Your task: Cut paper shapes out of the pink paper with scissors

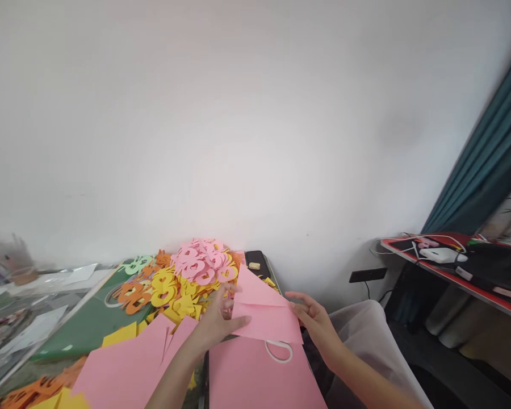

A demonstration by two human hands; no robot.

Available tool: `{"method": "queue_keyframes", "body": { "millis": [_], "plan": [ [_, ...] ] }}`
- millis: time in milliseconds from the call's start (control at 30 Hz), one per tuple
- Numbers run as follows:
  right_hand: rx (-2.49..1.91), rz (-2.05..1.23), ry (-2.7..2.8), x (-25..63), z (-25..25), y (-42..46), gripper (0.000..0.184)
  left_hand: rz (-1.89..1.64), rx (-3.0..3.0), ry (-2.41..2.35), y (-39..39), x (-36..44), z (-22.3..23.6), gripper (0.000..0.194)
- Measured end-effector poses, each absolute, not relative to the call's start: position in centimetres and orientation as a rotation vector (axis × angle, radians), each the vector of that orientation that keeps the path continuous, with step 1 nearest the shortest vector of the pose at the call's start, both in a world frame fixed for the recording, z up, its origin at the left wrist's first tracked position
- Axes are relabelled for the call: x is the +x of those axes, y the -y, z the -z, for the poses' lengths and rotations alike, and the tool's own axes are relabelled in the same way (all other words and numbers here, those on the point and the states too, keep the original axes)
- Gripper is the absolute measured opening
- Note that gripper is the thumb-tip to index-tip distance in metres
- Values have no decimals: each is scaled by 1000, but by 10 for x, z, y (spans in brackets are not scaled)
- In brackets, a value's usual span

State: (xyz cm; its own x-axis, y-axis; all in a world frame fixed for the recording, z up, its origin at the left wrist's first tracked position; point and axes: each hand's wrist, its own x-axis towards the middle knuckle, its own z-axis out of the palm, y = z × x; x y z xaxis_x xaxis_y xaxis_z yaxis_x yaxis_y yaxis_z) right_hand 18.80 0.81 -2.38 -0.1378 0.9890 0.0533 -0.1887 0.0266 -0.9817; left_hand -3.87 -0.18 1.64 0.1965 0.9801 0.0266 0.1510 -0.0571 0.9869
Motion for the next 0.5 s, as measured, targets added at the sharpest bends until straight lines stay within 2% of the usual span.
{"method": "queue_keyframes", "body": {
  "millis": [100, 267, 400, 500],
  "plan": [
    [-933, -1393, 1205, 188, 22, -8, 41, -924, 1482, -1020, 4, -40, -22, 44],
    [-926, -1405, 1204, 187, 15, -5, 31, -992, 1496, -1086, 0, -39, -13, 44],
    [-902, -1431, 1242, 185, 11, -3, 32, -995, 1451, -1077, -4, -38, -2, 47],
    [-816, -1483, 1288, 184, 16, -4, 46, -958, 1419, -1015, -4, -35, 0, 46]
  ]
}}
